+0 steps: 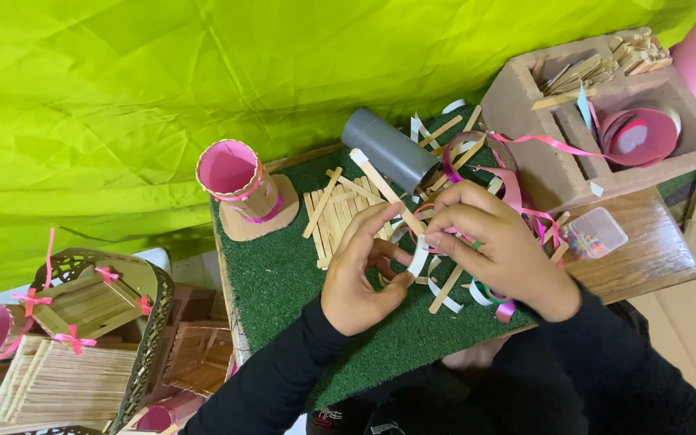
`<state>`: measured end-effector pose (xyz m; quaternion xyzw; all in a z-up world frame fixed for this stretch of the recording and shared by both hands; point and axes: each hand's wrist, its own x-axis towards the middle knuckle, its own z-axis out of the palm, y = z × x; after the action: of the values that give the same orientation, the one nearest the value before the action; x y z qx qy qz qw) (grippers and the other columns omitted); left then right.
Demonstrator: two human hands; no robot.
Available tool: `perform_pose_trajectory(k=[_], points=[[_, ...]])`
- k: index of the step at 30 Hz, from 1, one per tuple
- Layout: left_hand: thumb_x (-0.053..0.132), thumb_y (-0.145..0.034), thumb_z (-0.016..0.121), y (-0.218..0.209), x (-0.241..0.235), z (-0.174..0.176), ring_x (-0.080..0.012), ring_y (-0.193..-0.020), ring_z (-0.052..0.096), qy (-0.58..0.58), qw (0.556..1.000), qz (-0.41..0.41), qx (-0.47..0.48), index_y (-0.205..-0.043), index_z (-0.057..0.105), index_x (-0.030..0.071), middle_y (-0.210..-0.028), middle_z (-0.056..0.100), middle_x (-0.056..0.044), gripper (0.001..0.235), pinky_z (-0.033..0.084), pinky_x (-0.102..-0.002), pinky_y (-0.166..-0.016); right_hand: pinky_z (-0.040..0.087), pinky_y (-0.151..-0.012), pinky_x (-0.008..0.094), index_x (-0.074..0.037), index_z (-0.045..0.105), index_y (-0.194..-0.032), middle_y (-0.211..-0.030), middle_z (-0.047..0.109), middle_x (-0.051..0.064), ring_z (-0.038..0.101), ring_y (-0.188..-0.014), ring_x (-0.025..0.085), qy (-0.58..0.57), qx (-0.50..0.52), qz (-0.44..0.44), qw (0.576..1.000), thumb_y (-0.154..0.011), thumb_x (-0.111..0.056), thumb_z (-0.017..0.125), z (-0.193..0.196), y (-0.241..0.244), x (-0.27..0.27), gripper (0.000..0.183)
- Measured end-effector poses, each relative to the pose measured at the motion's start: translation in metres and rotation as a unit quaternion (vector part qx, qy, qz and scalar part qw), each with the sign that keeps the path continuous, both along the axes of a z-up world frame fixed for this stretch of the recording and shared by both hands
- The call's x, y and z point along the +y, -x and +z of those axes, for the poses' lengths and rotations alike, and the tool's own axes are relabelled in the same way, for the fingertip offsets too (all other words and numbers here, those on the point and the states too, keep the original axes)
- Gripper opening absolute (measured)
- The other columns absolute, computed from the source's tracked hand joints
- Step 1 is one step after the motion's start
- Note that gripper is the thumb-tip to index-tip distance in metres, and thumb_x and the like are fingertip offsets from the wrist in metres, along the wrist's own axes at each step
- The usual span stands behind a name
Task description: Refining a miniature house by cutting ribbons with scissors and attaching popsicle sticks to the structure.
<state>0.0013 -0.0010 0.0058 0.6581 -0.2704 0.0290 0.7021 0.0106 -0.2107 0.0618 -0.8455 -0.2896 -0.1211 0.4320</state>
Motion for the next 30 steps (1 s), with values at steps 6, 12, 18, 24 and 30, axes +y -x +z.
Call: perform_pose_trajectory(k=[6, 12, 18, 24, 30], points=[[-0.016, -0.076, 0.068, 0.005, 0.0, 0.003, -0.0291, -0.089, 0.074, -0.001, 0.999, 0.007, -0.032, -0.154, 0.04, 0.001, -0.15, 0.042, -0.023, 0.084, 0.063, -0.036, -0.065, 0.049, -0.074, 0.033, -0.006, 0.075, -0.089, -0.09, 0.063, 0.008, 0.059, -0.076, 0.019, -0.093, 0.02, -0.08, 0.992, -0.094, -0.007, 0.074, -0.021, 0.002, 0.011, 0.006], [-0.016, -0.076, 0.067, 0.007, -0.001, 0.006, -0.0294, -0.089, 0.074, -0.004, 0.999, 0.006, -0.043, -0.155, 0.039, 0.0, -0.15, 0.042, -0.026, 0.085, 0.063, -0.037, -0.065, 0.049, -0.074, 0.033, -0.004, 0.075, -0.086, -0.086, 0.061, 0.008, 0.06, -0.076, 0.019, -0.115, 0.009, -0.104, 0.988, -0.093, -0.005, 0.076, -0.019, 0.005, 0.02, 0.007], [-0.016, -0.076, 0.068, 0.008, -0.001, 0.005, -0.0287, -0.089, 0.074, 0.005, 0.999, 0.011, -0.039, -0.155, 0.039, 0.001, -0.151, 0.042, -0.026, 0.085, 0.062, -0.035, -0.064, 0.048, -0.075, 0.035, -0.003, 0.074, -0.086, -0.089, 0.061, 0.011, 0.06, -0.079, 0.022, -0.129, 0.002, -0.104, 0.986, -0.094, -0.004, 0.074, -0.024, 0.006, 0.021, 0.008], [-0.015, -0.076, 0.069, 0.008, -0.003, 0.001, -0.0276, -0.089, 0.074, 0.017, 0.999, 0.005, -0.031, -0.154, 0.04, 0.001, -0.152, 0.043, -0.025, 0.085, 0.062, -0.034, -0.064, 0.049, -0.076, 0.035, -0.002, 0.074, -0.085, -0.089, 0.063, 0.012, 0.063, -0.079, 0.023, -0.129, -0.009, -0.127, 0.983, -0.093, -0.005, 0.076, -0.026, 0.007, 0.022, 0.008], [-0.014, -0.076, 0.07, 0.012, -0.005, 0.006, -0.0283, -0.087, 0.074, 0.045, 0.999, -0.003, -0.022, -0.153, 0.042, 0.0, -0.151, 0.044, -0.025, 0.083, 0.062, -0.033, -0.063, 0.049, -0.073, 0.035, -0.002, 0.074, -0.083, -0.087, 0.065, 0.013, 0.063, -0.077, 0.023, -0.148, -0.016, -0.143, 0.978, -0.089, 0.001, 0.078, -0.028, 0.006, 0.025, 0.007]])
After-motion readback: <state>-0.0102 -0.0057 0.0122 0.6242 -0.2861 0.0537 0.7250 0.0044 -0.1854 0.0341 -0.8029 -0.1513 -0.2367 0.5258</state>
